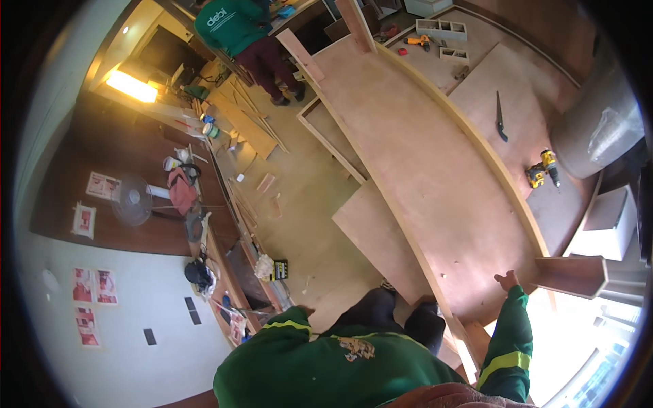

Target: The person uses a drill to drive screws into wood panels, then handles and moves wooden strips and plywood boards.

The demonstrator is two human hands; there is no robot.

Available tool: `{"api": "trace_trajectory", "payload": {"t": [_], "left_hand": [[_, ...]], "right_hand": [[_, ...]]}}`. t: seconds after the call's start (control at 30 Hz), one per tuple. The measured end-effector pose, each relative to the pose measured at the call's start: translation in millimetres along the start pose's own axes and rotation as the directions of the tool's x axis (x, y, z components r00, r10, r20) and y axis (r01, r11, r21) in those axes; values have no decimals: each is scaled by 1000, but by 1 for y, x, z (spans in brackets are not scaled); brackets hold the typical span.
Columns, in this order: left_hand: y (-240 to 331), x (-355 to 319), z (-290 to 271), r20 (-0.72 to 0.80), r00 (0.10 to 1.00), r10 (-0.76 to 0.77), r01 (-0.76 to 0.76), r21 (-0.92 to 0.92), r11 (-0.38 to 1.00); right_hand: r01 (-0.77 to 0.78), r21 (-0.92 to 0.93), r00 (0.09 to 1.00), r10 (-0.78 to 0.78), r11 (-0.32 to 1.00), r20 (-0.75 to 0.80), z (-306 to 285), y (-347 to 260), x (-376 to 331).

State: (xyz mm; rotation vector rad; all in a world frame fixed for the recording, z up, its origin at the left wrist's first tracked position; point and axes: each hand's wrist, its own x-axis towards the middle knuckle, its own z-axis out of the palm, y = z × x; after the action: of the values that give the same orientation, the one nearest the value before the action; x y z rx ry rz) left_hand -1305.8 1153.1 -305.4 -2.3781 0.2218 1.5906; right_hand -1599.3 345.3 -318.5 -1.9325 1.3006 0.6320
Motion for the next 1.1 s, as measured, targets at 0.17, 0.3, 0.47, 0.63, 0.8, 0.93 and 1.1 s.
{"api": "trace_trajectory", "payload": {"t": [0.17, 0.3, 0.47, 0.63, 0.8, 0.93, 1.1], "left_hand": [[13, -43, 114, 178, 978, 109, -43, -339, 940], [95, 3, 98, -8, 930, 368, -330, -464, 822], [132, 49, 43, -305, 797, 522, -604, -443, 663], [199, 39, -52, 30, 944, 328, -136, -872, 470], [174, 24, -122, -210, 884, 418, -447, -638, 627], [202, -19, -160, -511, 641, 573, -756, -548, 357], [294, -277, -268, -606, 58, 793, -721, -575, -387]], "right_hand": [[-109, 24, 994, 108, 994, 24, -80, -78, -158], [46, 4, 997, -45, 999, -68, -97, -72, -240], [105, -42, 982, -111, 994, -151, -74, -90, -310], [-59, -112, 923, 11, 992, -383, -57, -69, -340], [285, 4, 752, -220, 959, -622, -35, -78, -352], [329, -195, 406, -325, 924, -854, -26, -23, -330], [327, 473, 665, 156, 818, -730, -27, 106, -291]]}}
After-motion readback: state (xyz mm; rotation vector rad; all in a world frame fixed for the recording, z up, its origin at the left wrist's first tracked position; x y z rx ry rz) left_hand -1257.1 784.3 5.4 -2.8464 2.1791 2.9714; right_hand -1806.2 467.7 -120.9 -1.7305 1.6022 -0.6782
